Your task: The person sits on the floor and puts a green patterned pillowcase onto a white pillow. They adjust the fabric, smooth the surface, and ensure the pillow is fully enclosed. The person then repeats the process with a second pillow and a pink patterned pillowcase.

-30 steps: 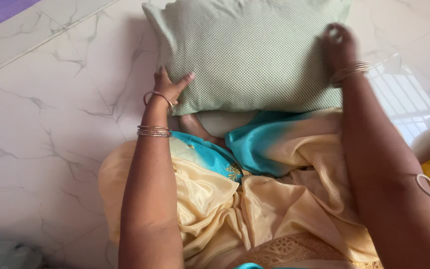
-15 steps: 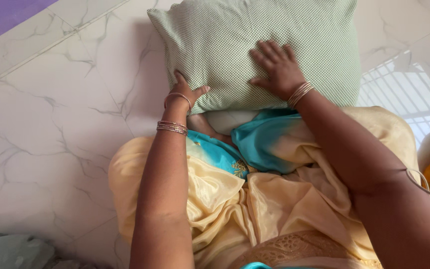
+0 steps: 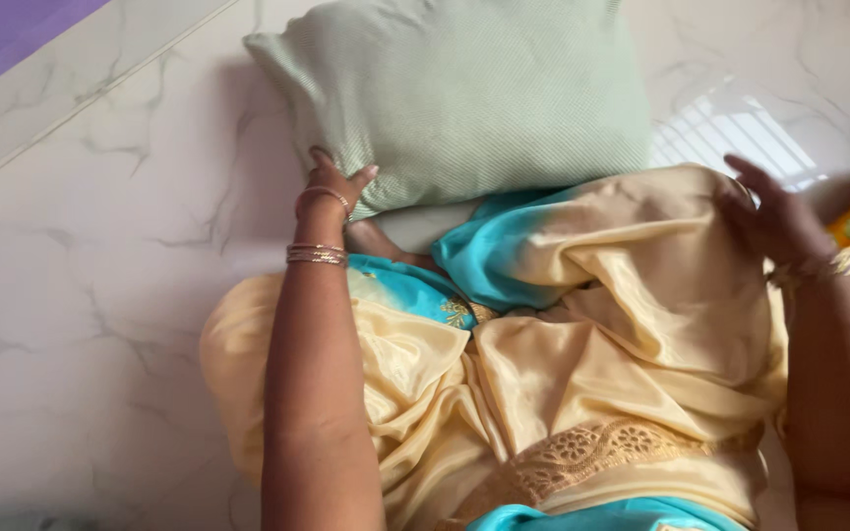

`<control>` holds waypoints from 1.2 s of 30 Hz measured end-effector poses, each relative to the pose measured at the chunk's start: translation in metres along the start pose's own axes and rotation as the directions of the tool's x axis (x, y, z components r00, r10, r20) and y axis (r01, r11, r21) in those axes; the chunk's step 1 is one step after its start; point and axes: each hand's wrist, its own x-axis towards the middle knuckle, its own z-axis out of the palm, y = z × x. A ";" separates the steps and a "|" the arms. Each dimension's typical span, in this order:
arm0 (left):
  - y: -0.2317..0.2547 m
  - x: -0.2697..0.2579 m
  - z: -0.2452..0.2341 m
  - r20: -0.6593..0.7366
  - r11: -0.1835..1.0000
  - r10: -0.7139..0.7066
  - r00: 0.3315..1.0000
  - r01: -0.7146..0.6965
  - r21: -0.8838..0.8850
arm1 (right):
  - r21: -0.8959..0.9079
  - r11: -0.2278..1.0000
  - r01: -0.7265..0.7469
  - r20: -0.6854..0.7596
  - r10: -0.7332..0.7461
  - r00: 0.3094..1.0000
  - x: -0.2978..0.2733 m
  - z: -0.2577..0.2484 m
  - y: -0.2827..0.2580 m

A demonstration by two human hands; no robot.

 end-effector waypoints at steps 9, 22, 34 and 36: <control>0.000 -0.009 -0.002 -0.046 0.998 -0.015 0.999 0.018 0.066 | 0.038 0.989 0.144 -0.282 -0.127 0.951 -0.132 0.056 0.086; 0.005 -0.031 0.005 -0.070 0.987 -0.016 0.997 0.027 0.156 | -0.138 0.938 0.317 -0.487 -0.343 0.803 -0.051 0.028 0.038; -0.012 -0.064 0.078 -0.276 0.964 0.137 0.951 -0.064 0.260 | -0.755 0.647 0.109 -0.153 -0.337 0.929 0.165 0.050 -0.070; -0.021 -0.045 0.107 -0.118 0.928 0.156 0.981 -0.105 0.358 | -0.885 0.465 -0.008 -0.113 -0.197 0.974 0.148 0.110 -0.096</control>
